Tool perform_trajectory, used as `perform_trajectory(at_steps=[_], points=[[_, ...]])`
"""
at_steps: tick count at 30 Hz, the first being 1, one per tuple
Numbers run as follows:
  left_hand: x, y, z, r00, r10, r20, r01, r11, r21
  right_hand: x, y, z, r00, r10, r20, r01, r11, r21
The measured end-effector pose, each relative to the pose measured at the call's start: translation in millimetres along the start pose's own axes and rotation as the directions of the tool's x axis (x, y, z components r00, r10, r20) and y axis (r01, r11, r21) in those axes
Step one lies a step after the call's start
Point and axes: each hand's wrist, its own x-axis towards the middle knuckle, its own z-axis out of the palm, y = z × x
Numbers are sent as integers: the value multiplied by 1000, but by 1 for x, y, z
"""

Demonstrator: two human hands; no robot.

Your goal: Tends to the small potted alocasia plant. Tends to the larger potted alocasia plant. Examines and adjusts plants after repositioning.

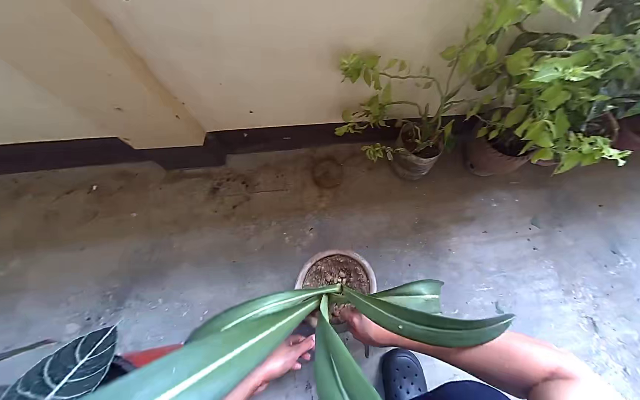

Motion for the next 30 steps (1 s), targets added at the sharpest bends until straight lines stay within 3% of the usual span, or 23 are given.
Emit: perform_trajectory(at_steps=[1,3,4,6,8,13,16,19,22,27,30], points=[[0,0,2,1000,-2,20,2,1000,7,-8,20,12,997,39,-72,-32,995,95],[5,-5,1,998,47,34,-50,997,67,-40,58,31,929,277,-247,-180,918,353],[7,-7,-1,996,75,43,-80,991,109,-62,77,23,912,313,-263,-205,907,369],[3,-7,-6,990,111,91,-127,972,195,-85,97,-17,898,305,-317,-287,952,102],[-1,-9,-14,984,121,128,-154,945,288,-93,122,-61,827,382,-411,-448,891,-75],[3,-23,-15,981,76,181,-142,909,392,-55,166,-194,555,587,-589,-743,668,-36],[6,-25,-7,976,49,212,-149,861,486,-9,156,-264,485,570,-664,-778,628,-30],[11,-30,-4,961,76,266,-231,749,621,29,159,-298,462,593,-660,-812,582,-45],[9,-33,-3,945,110,307,-299,668,682,48,163,-301,451,634,-628,-842,536,-63],[2,-33,-5,945,155,290,-315,675,667,39,168,-282,430,616,-660,-830,558,-20],[-2,-37,-5,942,153,299,-321,670,670,25,163,-266,507,576,-641,-801,590,-104]])
